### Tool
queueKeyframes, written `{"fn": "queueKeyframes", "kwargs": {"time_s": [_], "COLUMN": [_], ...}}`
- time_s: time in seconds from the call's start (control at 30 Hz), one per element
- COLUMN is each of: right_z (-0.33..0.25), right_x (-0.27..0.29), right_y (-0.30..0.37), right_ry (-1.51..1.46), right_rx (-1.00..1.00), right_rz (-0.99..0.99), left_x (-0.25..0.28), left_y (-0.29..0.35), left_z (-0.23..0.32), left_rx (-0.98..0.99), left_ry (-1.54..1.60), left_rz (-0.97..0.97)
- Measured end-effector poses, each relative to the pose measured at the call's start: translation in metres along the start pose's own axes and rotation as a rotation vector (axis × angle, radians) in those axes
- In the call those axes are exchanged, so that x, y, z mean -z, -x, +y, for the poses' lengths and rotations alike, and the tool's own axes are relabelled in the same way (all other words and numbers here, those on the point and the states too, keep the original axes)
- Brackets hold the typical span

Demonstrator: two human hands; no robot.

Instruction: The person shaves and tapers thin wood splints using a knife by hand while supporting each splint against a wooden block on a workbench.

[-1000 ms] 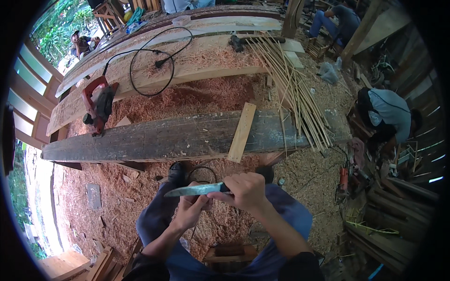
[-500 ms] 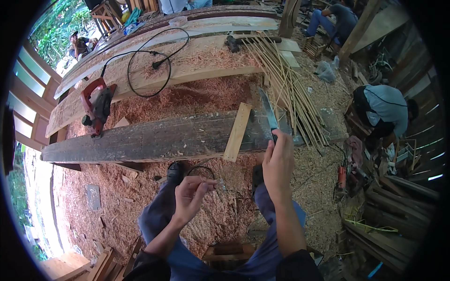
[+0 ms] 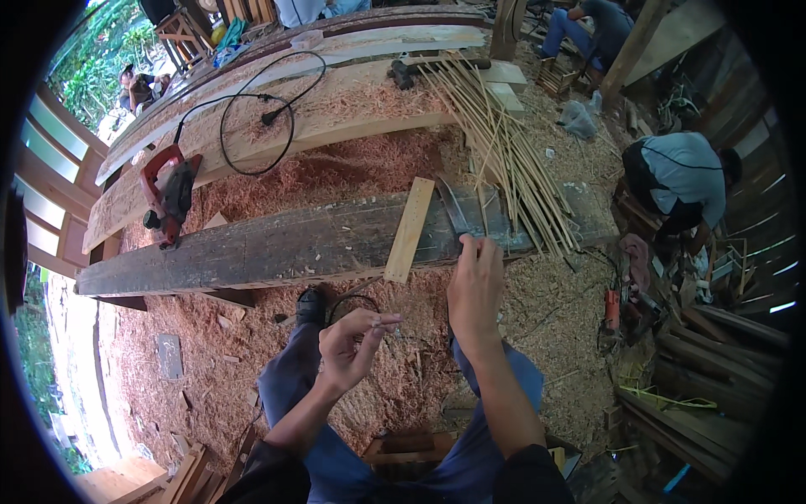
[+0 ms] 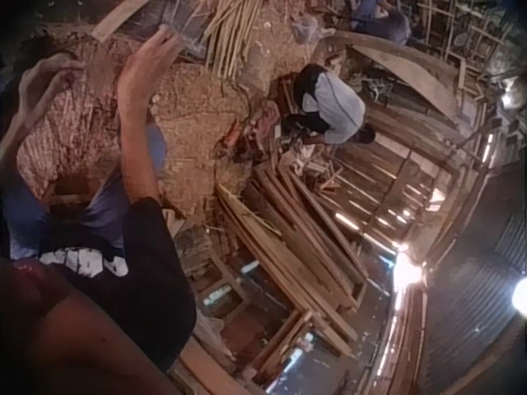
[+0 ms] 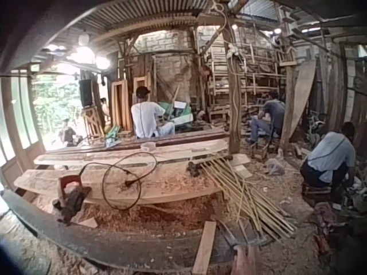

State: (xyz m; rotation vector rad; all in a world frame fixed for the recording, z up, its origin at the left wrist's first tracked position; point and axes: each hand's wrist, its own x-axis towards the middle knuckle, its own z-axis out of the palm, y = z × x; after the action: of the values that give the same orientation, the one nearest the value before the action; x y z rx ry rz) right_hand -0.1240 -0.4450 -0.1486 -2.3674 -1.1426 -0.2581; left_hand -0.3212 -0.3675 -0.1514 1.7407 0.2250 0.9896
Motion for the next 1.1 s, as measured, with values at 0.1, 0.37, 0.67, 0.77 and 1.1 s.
{"fn": "queueKeyframes", "kwargs": {"time_s": [0.1,0.37,0.67,0.77,1.1], "right_z": [0.001,-0.024,-0.06,-0.056,-0.035], "right_x": [0.0,0.023,0.027,0.026,0.017], "right_y": [0.001,0.0,0.044,0.039,0.033], "right_ry": [-0.033,-0.254,-0.979,-0.989,-1.396], "right_rx": [-0.002,0.147,0.245,0.272,-0.219], "right_rz": [0.028,0.192,-0.213,-0.113,-0.151], "left_x": [0.004,0.009,0.005,-0.002,-0.014], "left_y": [0.0,0.011,0.027,0.023,-0.017], "left_z": [-0.004,-0.007,-0.016,-0.015,-0.023], "left_rx": [-0.08,0.025,0.247,0.317,0.684], "left_ry": [-0.026,0.019,-0.052,-0.028,-0.491], "left_rz": [-0.074,-0.039,0.02,0.017,0.18]}}
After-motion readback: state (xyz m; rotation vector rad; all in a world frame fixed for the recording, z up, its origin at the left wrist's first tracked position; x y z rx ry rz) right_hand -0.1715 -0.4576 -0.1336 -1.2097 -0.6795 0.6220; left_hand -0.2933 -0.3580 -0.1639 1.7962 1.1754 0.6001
